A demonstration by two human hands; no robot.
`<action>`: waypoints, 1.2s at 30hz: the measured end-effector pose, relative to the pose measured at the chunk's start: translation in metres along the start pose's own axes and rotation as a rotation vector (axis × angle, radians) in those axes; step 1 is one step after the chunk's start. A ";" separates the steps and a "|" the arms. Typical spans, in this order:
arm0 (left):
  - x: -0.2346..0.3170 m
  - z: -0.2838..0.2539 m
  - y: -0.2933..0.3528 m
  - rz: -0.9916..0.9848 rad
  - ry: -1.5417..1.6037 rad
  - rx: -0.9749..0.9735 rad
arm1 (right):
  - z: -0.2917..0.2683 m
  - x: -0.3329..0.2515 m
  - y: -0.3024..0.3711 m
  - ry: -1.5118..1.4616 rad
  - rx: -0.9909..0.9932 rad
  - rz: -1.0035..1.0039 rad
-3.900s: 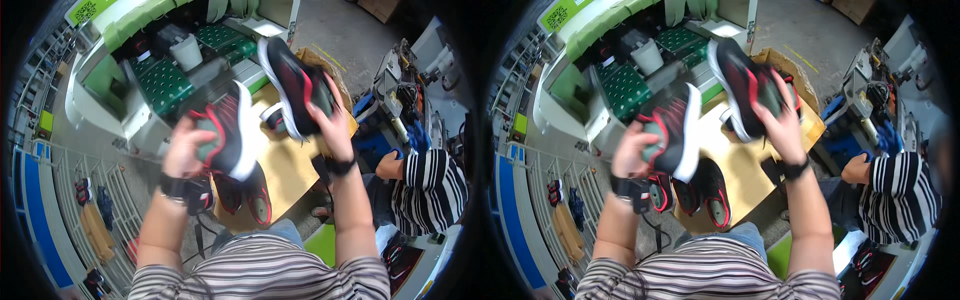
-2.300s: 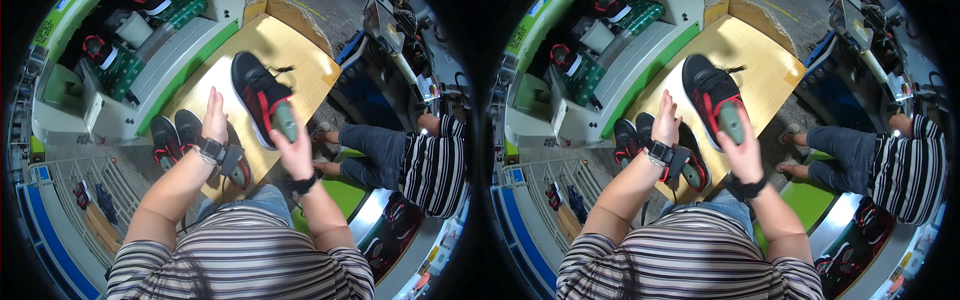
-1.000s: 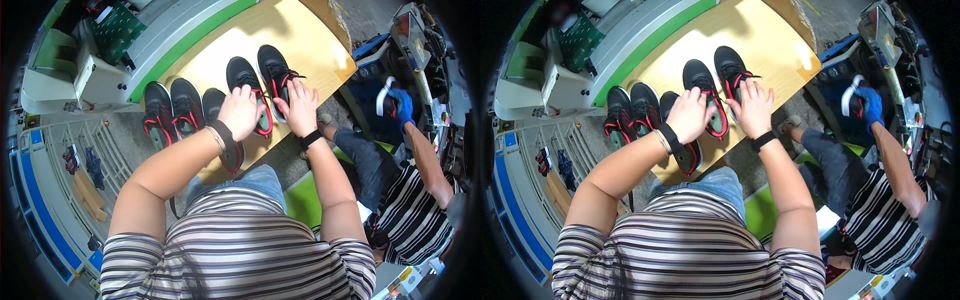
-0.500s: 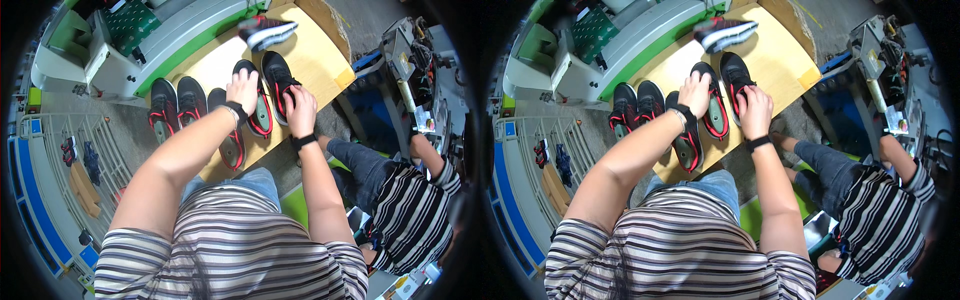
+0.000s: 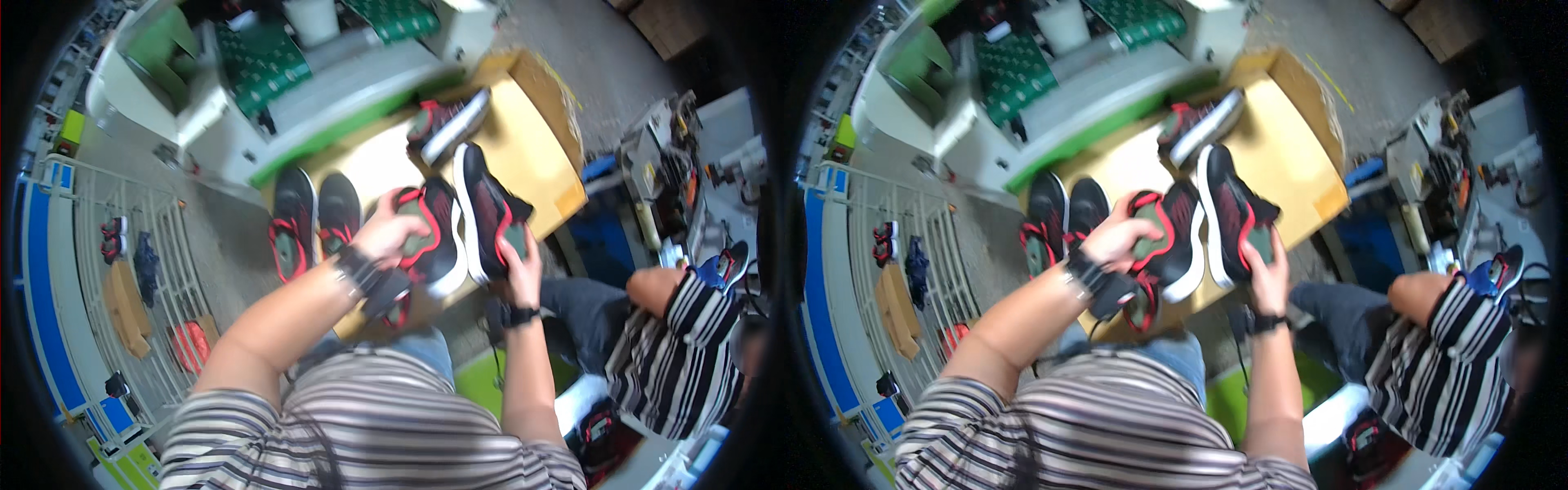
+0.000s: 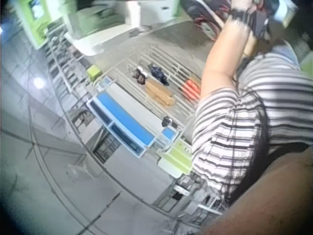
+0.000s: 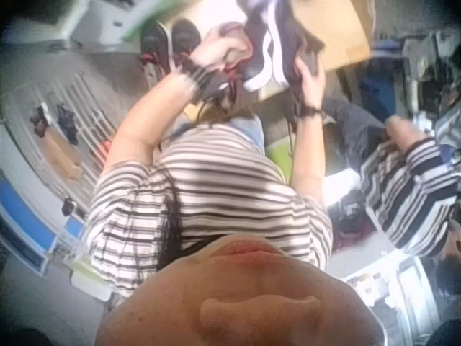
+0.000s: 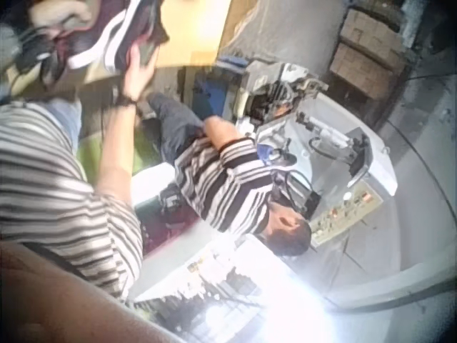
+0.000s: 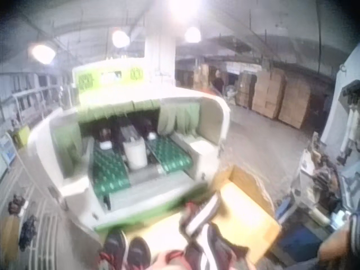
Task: The person picks up shoes from a table, places them into a machine, and then removes them to pull the laces before placing them onto a rack.
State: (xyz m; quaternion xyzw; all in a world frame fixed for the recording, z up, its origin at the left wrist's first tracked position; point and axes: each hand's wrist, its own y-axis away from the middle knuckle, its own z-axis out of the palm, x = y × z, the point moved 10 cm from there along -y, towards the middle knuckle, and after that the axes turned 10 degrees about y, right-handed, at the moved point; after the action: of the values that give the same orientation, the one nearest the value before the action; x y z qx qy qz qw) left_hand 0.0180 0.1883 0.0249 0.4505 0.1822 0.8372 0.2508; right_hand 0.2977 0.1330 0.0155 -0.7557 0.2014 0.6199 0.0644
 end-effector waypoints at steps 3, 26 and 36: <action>0.098 -0.002 0.052 0.039 0.208 -0.173 | 0.009 -0.087 -0.006 0.081 0.030 -0.131; 0.162 -0.098 0.094 0.569 -1.237 0.303 | 0.161 -0.053 -0.136 1.019 0.100 -0.344; 0.104 -0.050 0.120 0.698 -1.257 0.097 | 0.077 0.020 -0.147 0.363 0.116 -0.061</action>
State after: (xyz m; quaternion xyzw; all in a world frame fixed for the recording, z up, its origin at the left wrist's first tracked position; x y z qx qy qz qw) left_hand -0.1034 0.1481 0.1312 0.8898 -0.1140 0.4419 0.0057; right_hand 0.2871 0.2892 -0.0432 -0.8557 0.2220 0.4587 0.0892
